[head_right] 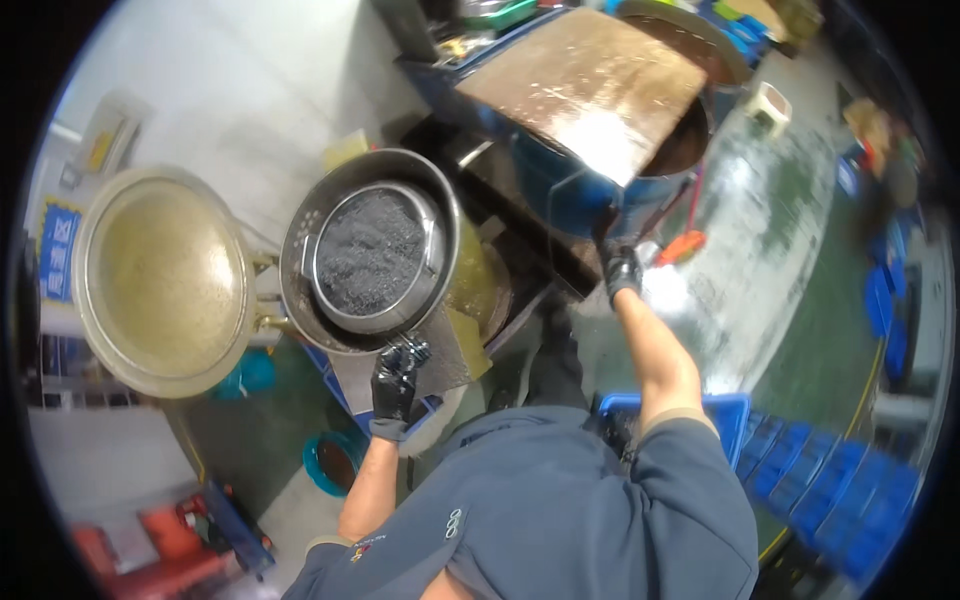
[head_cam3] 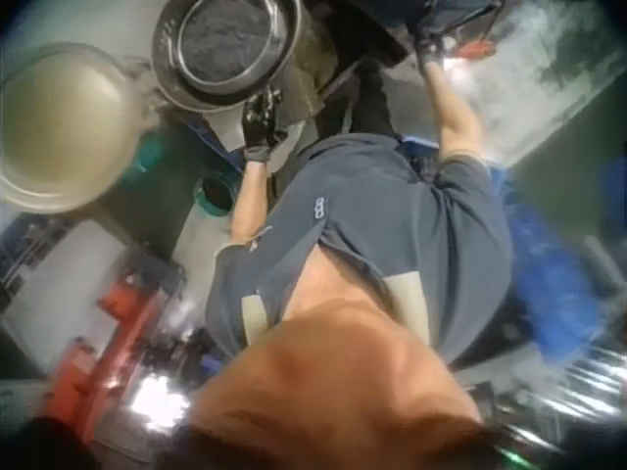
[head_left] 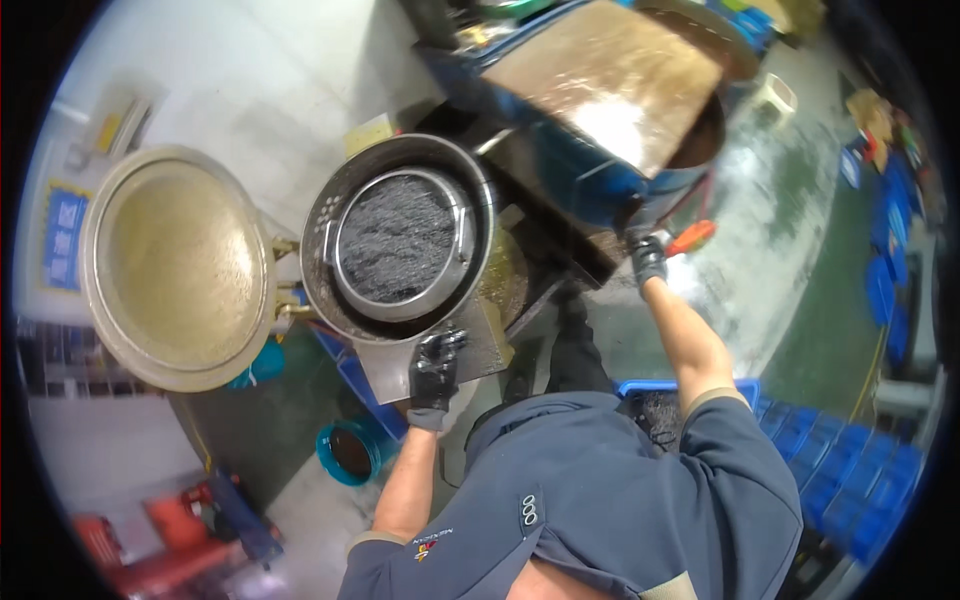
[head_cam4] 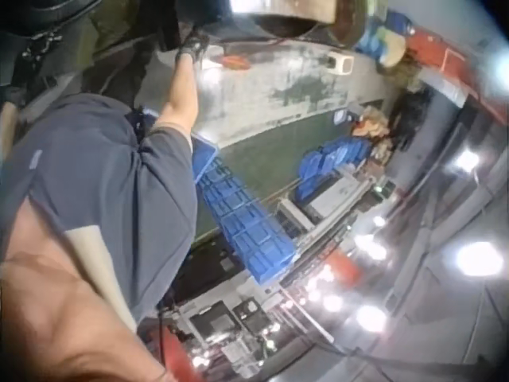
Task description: Stirring industrial powder in a blue crate and transferring it to a processing machine using a long-handled paddle.
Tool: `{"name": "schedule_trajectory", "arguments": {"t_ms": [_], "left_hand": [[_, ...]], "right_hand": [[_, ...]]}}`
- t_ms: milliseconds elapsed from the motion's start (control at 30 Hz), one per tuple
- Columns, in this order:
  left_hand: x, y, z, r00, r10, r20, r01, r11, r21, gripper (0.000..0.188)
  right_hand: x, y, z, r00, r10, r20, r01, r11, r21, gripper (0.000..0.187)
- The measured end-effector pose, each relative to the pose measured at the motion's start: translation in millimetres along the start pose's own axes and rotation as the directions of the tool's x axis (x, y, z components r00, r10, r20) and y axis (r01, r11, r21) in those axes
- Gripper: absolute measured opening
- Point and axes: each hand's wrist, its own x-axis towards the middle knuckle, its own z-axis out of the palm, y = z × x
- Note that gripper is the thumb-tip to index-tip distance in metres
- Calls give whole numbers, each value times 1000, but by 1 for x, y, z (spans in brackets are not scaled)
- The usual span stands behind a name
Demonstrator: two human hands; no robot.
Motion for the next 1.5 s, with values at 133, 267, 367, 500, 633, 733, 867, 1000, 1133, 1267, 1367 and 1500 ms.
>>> {"name": "schedule_trajectory", "arguments": {"t_ms": [133,267,367,500,633,733,867,1000,1133,1267,1367,1500], "left_hand": [[16,16,-2,820,-392,-417,298,914,-275,20],[46,17,3,732,-406,-547,334,914,-232,29],[71,23,6,683,-298,-667,377,926,-27,28],[61,12,-17,559,-268,-784,486,872,49,34],[77,-20,-23,500,-110,-859,553,804,219,30],[88,-31,-27,577,-37,-816,563,741,364,27],[82,-50,-28,522,45,-852,585,708,396,23],[82,-49,-25,467,81,-881,569,734,370,21],[87,-29,-28,523,42,-851,492,801,342,25],[86,-31,-34,573,-61,-817,563,754,338,25],[82,-40,-36,523,23,-852,544,760,355,26],[90,-46,-30,486,44,-873,516,792,327,27]], "right_hand": [[89,-52,-10,945,237,228,-158,935,-317,46],[142,47,34,870,238,432,-217,971,-97,62],[148,110,36,907,125,402,-22,968,-252,59],[146,-2,-5,691,363,625,-270,932,-243,46],[119,-5,-40,592,317,741,-579,807,117,29],[112,-37,-72,625,-361,692,-190,790,584,30],[65,-240,-111,540,-464,702,-317,661,680,40],[41,-358,-39,499,-554,666,20,776,630,42],[52,-400,58,270,-517,812,772,620,138,36],[49,-460,38,172,-344,923,544,815,202,33],[79,-500,48,-61,-190,980,346,917,200,40],[131,-507,126,-94,-110,989,-41,993,107,42]]}}
